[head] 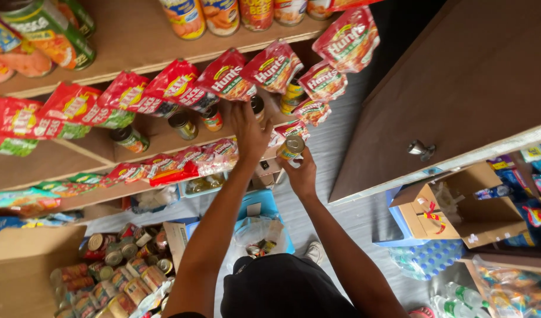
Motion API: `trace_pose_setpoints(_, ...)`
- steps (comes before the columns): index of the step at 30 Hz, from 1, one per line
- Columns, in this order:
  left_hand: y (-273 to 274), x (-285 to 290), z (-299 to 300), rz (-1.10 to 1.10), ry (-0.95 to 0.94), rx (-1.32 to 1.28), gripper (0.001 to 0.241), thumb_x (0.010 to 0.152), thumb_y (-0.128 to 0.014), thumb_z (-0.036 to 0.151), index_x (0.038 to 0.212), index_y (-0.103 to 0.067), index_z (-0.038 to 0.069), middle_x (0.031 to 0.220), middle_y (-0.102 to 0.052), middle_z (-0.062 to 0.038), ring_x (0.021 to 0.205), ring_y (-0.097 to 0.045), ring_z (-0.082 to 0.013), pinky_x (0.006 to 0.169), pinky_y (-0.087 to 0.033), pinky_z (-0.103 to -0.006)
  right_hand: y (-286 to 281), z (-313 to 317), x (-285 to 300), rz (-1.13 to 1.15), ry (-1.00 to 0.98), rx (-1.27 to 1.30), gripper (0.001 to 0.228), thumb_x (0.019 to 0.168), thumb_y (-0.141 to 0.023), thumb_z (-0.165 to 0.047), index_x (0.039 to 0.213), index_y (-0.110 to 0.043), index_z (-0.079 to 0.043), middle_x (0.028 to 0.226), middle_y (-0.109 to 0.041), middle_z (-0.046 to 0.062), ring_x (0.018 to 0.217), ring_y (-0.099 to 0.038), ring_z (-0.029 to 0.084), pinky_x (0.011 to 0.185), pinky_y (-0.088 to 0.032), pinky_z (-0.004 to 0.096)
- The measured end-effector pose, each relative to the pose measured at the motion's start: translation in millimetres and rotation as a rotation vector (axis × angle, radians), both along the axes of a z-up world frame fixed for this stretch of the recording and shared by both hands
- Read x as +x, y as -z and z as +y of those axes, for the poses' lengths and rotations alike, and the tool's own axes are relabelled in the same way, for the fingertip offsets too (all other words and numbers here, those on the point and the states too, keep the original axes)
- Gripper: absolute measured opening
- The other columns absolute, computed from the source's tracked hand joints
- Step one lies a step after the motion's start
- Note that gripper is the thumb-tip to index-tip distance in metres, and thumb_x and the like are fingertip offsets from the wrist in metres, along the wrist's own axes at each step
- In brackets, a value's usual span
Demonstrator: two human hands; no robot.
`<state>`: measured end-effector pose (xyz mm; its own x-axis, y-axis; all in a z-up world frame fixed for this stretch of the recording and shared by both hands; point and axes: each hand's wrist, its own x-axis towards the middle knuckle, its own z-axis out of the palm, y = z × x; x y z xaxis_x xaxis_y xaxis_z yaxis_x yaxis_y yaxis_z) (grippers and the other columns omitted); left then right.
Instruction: Stocking and organizing canned goods and food pouches on store shelves.
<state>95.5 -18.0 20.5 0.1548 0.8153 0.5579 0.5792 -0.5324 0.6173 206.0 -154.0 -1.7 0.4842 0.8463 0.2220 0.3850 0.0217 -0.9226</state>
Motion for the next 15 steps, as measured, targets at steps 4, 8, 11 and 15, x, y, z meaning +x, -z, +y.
trace_pose_setpoints(4, 12.2, -15.8, -43.2, -0.435, -0.234, 0.049, 0.085, 0.086, -0.081, 0.007, 0.153, -0.028, 0.001, 0.153, -0.035, -0.028, 0.144, -0.034, -0.0452, 0.12, -0.027, -0.0533, 2.4, -0.1, -0.8, -0.047, 0.025, -0.051, 0.045, 0.081, -0.09, -0.021, 0.114, -0.064, -0.006, 0.106, -0.077, 0.008, 0.096, -0.073, 0.019, 0.081, -0.058, 0.035)
trace_pose_setpoints(8, 47.2, -28.8, -19.1, -0.527, -0.336, -0.032, 0.087, 0.09, -0.079, 0.005, 0.157, -0.024, -0.001, 0.158, -0.032, -0.026, 0.146, -0.034, -0.0423, 0.123, -0.028, -0.0503, 1.5, -3.6, -7.0, -0.042, -0.015, -0.06, 0.045, 0.081, -0.088, -0.02, 0.117, -0.064, -0.006, 0.107, -0.076, 0.006, 0.097, -0.072, 0.018, 0.082, -0.058, 0.034)
trace_pose_setpoints(11, 37.8, -38.4, -9.7, -0.566, -0.275, -0.01, 0.088, 0.091, -0.076, 0.002, 0.16, -0.022, -0.002, 0.162, -0.031, -0.025, 0.147, -0.036, -0.0406, 0.125, -0.029, -0.0492, 2.8, 1.3, -10.9, -0.001, -0.06, -0.037, 0.045, 0.082, -0.088, -0.02, 0.117, -0.064, -0.006, 0.107, -0.076, 0.006, 0.1, -0.072, 0.017, 0.085, -0.057, 0.034)
trace_pose_setpoints(15, 46.6, -41.9, 9.4, -0.731, -0.164, -0.062, 0.088, 0.088, -0.072, -0.001, 0.159, -0.019, -0.003, 0.158, -0.03, -0.024, 0.144, -0.039, -0.0411, 0.116, -0.04, -0.046, 2.8, 6.5, -9.8, 0.019, -0.059, -0.033, 0.048, 0.081, -0.088, -0.019, 0.12, -0.064, -0.006, 0.109, -0.075, 0.006, 0.1, -0.072, 0.017, 0.084, -0.056, 0.033)
